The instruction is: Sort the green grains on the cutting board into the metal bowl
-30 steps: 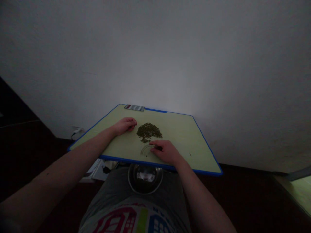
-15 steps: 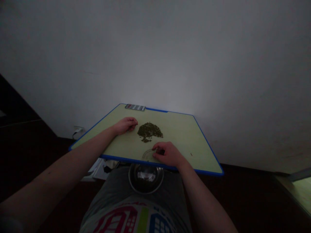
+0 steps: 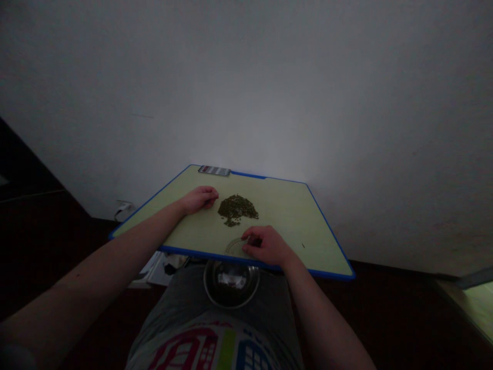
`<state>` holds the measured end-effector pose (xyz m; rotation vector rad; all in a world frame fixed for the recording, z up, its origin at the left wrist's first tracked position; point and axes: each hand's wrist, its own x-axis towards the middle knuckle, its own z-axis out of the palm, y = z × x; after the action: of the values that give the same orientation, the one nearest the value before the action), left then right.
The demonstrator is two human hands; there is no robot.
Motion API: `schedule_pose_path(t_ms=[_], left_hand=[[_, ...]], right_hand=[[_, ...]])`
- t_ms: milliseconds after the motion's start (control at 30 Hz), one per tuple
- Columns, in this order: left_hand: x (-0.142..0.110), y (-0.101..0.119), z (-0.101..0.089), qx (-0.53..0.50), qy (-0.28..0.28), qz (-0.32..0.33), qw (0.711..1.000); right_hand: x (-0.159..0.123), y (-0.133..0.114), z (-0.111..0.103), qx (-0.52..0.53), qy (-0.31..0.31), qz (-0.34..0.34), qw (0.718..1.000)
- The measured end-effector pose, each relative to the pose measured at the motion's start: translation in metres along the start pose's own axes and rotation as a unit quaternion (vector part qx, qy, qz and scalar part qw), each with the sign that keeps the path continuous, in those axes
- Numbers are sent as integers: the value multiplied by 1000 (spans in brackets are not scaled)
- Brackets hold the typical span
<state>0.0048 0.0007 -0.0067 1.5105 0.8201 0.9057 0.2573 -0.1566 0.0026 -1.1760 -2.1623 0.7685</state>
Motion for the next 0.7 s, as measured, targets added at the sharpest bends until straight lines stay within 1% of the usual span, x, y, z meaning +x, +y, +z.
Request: schedule_pose_path(t_ms=[133,200,267,367,433,500,700], left_hand=[[1,-1,0,-5,1,-1,1000],[1,0,0,-5,2,1,1000],[0,0,0,-5,1,1,1000],[-1,1,1,-4,0,-5,1000],[-1,1,1,-4,0,-7,1000],[0,1,1,-3,2,-6,1000],[0,1,0,-11,3,-13,1000]], right_hand=[[0,1,1,3,3,6,1000],[1,1,1,-13,21,12,1000],[4,1,1,-44,61,25,997],[8,1,2,-96,134,60,984],[11,1,1,-115,164,86,976],[12,2,1,-124,177,102,971],[14,6,2,-143,201,116,962]])
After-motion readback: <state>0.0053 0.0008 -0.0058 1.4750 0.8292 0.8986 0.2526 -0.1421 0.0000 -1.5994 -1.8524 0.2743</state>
